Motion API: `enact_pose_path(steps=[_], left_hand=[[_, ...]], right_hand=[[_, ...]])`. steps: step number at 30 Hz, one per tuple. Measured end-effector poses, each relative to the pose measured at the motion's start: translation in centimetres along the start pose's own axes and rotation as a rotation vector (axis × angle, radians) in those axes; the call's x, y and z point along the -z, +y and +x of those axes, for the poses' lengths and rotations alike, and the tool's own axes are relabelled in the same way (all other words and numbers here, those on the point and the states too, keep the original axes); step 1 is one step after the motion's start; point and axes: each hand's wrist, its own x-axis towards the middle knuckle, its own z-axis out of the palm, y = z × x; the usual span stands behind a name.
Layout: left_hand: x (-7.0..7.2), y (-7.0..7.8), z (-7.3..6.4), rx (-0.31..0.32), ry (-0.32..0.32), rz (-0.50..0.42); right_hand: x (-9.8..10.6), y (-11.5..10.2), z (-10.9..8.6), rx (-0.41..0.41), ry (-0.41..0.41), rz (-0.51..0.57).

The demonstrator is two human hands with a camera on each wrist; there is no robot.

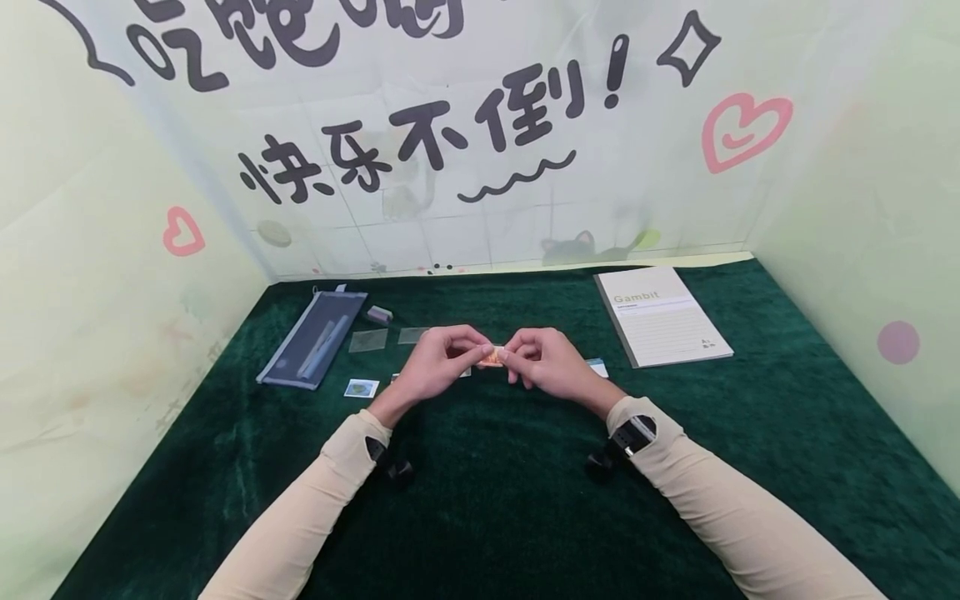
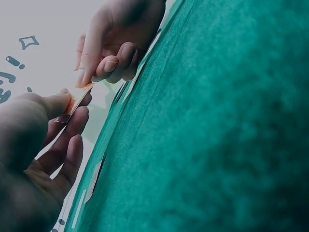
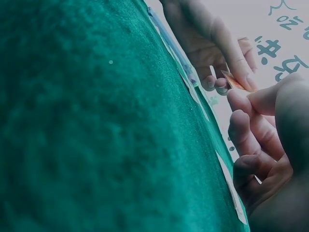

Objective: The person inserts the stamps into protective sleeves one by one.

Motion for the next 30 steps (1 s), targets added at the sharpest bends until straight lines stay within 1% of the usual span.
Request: enact_pose_path(steps=[4, 8, 12, 15, 17, 20, 23, 24, 26, 28, 30], left_hand=[[0.0, -0.2, -0.2, 0.001, 0.006, 0.003], [0.0, -0.5, -0.2, 0.002, -0.002, 0.0], [0.0, -0.8, -0.2, -0.004, -0.02, -0.003], [0.5, -0.9, -0.1, -0.005, 0.002, 0.029], [1.0, -1.0, -0.1, 0.007, 0.038, 0.074], [2.0, -1.4, 0.0, 0.037, 0.104, 0.185], [3.1, -1.9, 0.1, 0.065, 0.13, 0.309], [3.4, -2.1, 0.1, 0.071, 0.127, 0.343], [3.9, -2.4, 0.2, 0.075, 0.103, 0.403], [4.3, -2.5, 0.3, 0.069, 0.071, 0.446], [4.5, -2.6, 0.3, 0.064, 0.037, 0.473]], right_hand=[[-0.3, -0.1, 0.0, -0.013, 0.016, 0.028], [-0.5, -0.1, 0.0, -0.024, 0.051, 0.058], [-0.6, -0.1, 0.0, -0.008, 0.073, 0.032], [-0.7, -0.2, 0.2, -0.001, 0.096, 0.006], [-0.6, -0.4, 0.3, -0.008, 0.111, -0.003], [-0.5, -0.8, 0.6, -0.045, 0.125, -0.017], [-0.3, -1.1, 0.7, -0.093, 0.119, -0.065], [-0.2, -1.1, 0.7, -0.107, 0.113, -0.095], [0.0, -1.2, 0.8, -0.121, 0.103, -0.157], [0.2, -1.2, 1.0, -0.124, 0.093, -0.215], [0.4, -1.3, 1.4, -0.123, 0.078, -0.248]])
